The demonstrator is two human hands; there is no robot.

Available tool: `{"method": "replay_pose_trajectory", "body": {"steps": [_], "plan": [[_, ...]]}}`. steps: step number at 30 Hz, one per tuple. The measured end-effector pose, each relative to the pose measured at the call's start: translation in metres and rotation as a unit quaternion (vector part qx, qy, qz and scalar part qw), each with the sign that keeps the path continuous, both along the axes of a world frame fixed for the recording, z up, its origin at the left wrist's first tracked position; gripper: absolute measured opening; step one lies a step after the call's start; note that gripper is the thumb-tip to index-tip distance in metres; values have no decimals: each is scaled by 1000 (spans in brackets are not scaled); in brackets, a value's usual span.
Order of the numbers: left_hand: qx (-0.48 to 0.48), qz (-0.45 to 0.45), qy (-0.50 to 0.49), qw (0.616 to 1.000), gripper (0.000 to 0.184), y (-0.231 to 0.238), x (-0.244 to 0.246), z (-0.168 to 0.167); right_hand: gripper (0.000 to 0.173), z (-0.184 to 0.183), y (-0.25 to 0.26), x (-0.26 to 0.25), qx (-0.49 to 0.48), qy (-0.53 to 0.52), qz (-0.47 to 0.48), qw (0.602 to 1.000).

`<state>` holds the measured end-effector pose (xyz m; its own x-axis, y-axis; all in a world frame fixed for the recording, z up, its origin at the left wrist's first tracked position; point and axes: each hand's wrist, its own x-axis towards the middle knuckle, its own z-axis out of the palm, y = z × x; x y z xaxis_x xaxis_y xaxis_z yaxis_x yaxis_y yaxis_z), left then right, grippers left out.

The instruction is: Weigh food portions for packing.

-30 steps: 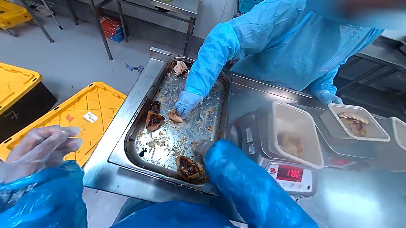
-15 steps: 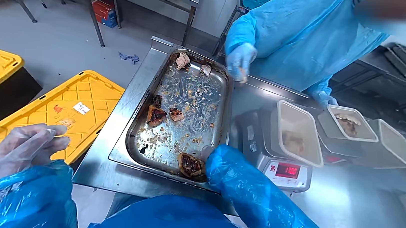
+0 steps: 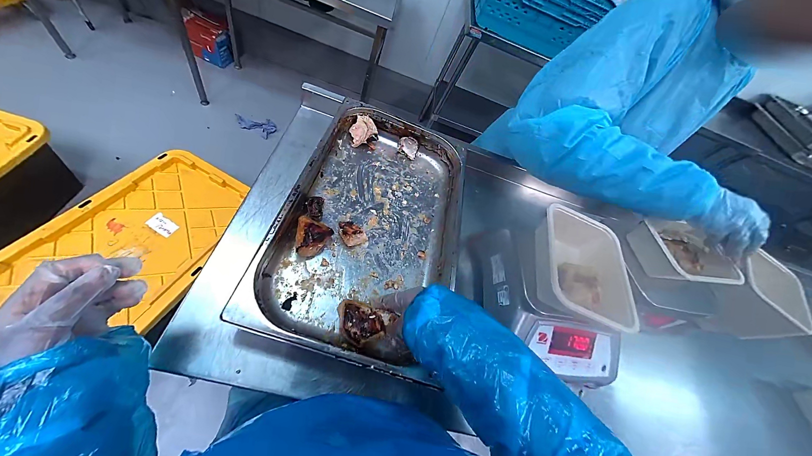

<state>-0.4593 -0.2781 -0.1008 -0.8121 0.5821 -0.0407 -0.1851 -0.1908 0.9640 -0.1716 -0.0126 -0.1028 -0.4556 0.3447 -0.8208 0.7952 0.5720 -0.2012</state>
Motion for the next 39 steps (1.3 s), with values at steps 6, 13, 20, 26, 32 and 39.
{"method": "replay_pose_trajectory", "body": {"steps": [6,13,20,26,32,39], "plan": [[-5,-1,5,1000,18,3,5,4,51,2,-7,6,-8,95,-77,992],[6,-18,24,1000,14,5,2,-3,42,12,-10,-15,38,68,16,997],[0,-5,27,1000,16,5,3,-2,40,17,-9,-26,26,-2,108,994],[-1,-14,27,1000,15,5,1,-5,36,29,-11,-35,26,-57,172,983],[-9,-4,12,1000,14,3,-3,-7,51,30,3,-7,47,88,-5,995],[-3,-5,8,1000,16,11,4,-4,42,37,0,-13,74,79,3,994]]}}
